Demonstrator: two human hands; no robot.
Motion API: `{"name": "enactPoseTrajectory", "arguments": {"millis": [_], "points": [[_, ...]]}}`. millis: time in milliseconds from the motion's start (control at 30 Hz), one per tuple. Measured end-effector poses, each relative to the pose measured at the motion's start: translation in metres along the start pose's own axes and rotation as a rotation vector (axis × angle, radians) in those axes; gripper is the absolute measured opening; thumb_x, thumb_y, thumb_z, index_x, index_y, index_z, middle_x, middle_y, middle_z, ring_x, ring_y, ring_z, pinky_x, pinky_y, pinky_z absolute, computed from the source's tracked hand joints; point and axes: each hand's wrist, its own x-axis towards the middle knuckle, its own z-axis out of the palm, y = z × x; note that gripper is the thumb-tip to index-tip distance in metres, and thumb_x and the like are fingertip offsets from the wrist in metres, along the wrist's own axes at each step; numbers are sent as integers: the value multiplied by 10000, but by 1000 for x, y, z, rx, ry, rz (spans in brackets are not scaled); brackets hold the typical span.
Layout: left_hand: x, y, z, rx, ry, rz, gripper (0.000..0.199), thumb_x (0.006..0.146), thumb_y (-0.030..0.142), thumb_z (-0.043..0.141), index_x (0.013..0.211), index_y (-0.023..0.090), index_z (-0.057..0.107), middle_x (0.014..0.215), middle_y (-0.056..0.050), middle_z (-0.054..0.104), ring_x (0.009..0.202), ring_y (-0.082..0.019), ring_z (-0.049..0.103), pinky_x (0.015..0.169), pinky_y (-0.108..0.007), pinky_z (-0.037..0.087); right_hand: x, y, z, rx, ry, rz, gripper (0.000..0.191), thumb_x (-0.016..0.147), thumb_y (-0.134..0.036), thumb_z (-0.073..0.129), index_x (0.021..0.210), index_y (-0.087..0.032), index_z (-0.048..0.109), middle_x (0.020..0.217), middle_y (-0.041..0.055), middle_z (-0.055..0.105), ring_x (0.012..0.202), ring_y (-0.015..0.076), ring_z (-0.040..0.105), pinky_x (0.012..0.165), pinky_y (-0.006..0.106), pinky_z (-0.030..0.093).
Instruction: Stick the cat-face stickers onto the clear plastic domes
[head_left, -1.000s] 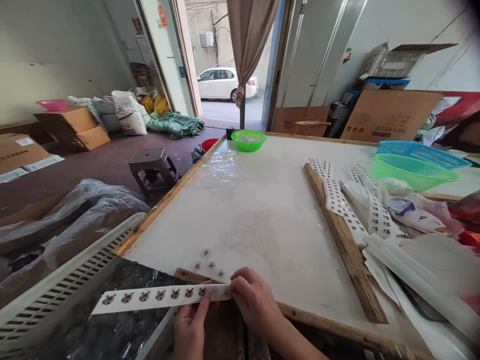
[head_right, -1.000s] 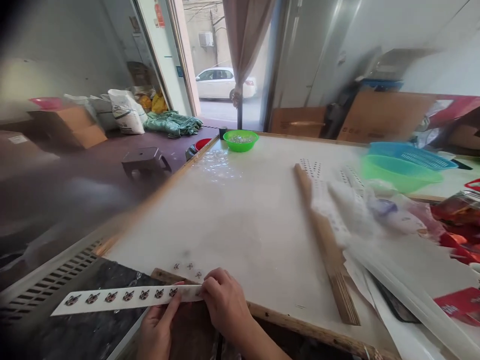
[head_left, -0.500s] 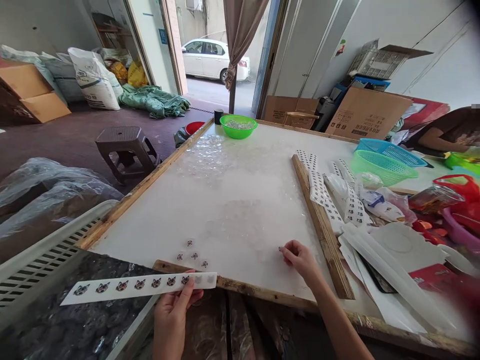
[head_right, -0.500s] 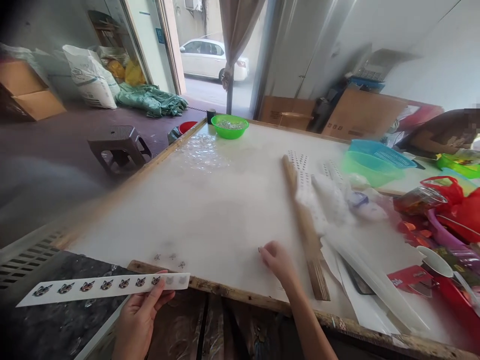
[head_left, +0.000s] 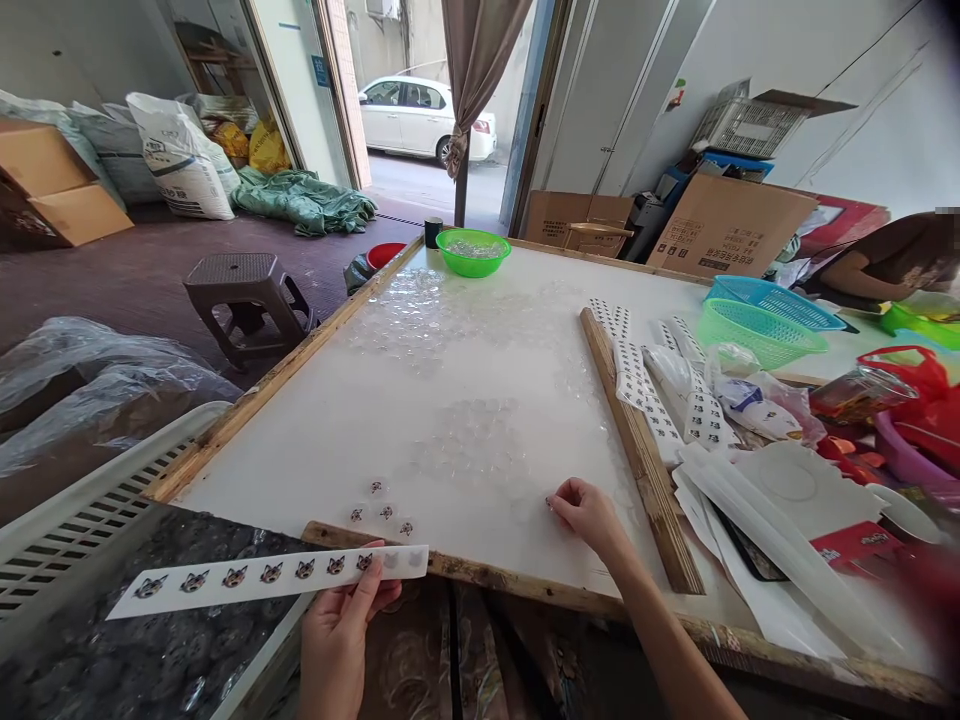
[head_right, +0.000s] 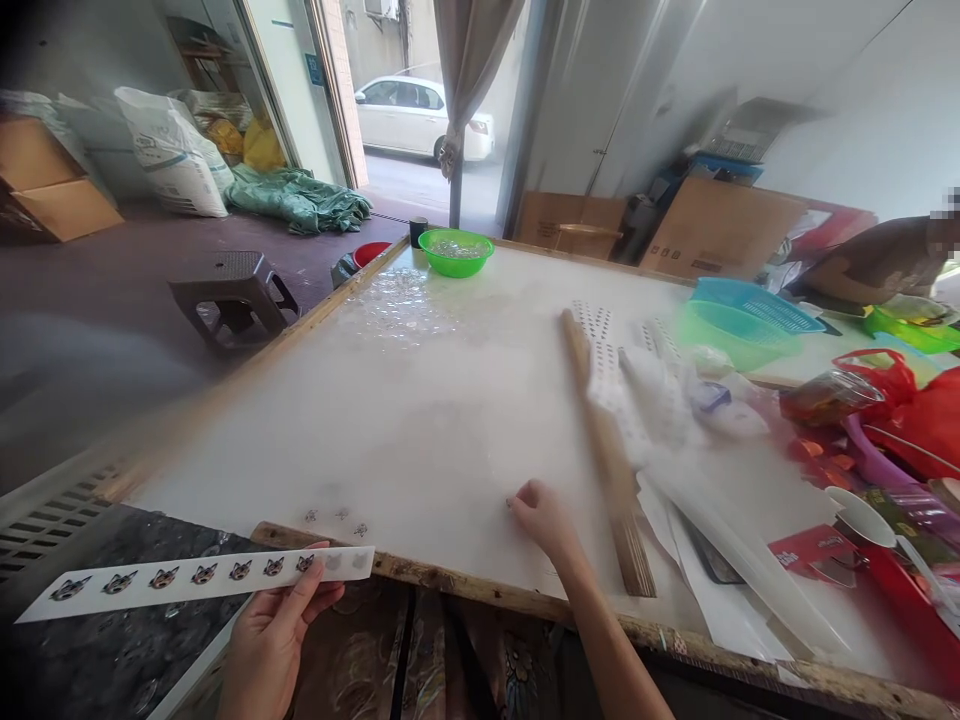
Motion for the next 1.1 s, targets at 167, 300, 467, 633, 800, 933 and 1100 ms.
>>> {"name": "enactPoseTrajectory", "arguments": {"millis": [167, 300, 467, 633, 800, 933, 1100], "points": [[6, -4, -6, 4, -34, -49, 500, 496, 374, 802, 892, 105, 656, 873, -58, 664, 660, -158, 599, 552, -249, 558, -2, -5, 7, -109, 103, -51, 194, 679, -360, 536, 613, -180, 507, 587, 29, 575, 557, 160, 499, 514, 260, 316], [5, -1, -8, 37, -63, -96, 529, 491, 387, 805, 913, 103, 660, 924, -78, 659, 692, -184, 608, 577, -282, 567, -8, 0, 6, -145, 104, -114, 200, 712, -368, 518, 656, -177, 501, 676, 52, 578, 618, 173, 525, 565, 277, 356], [0, 4, -3, 49, -63, -81, 524, 511, 401, 791, 922, 103, 660, 896, -76, 665, 694, -186, 608, 585, -282, 556, -21, 2, -4, 61, 102, -158, 267, 754, -422, 518, 704, -161, 497, 929, 102, 588, 645, 148, 546, 620, 284, 409], [-5, -4, -1, 20, -99, -28, 399, 549, 400, 760, 819, 128, 651, 801, -63, 657, 734, -217, 610, 599, -279, 511, -37, -34, 15, 262, -64, -273, 298, 779, -458, 534, 730, -165, 509, 664, 30, 551, 629, 144, 495, 589, 258, 390], [-14, -4, -4, -92, -169, 63, 244, 670, 375, 650, 726, 147, 583, 671, -30, 595, 645, -181, 596, 613, -278, 483, -56, -90, 57, 401, -414, -360, 252, 797, -400, 536, 747, -154, 511, 654, 10, 518, 623, 121, 471, 561, 230, 370], [-18, 3, -2, -135, -139, 45, 235, 716, 370, 594, 801, 158, 539, 639, 0, 555, 466, -119, 508, 450, -236, 403, -63, -111, 76, 374, -509, -428, 239, 804, -387, 530, 756, -154, 509, 659, 3, 520, 609, 109, 448, 540, 213, 346], [-18, 3, 4, -72, -190, 20, 293, 746, 415, 595, 858, 149, 546, 543, 46, 454, 381, -57, 364, 387, -193, 267, -66, -114, 80, 309, -540, -472, 201, 807, -349, 532, 756, -154, 518, 659, 8, 537, 603, 113, 458, 537, 216, 349]]}}
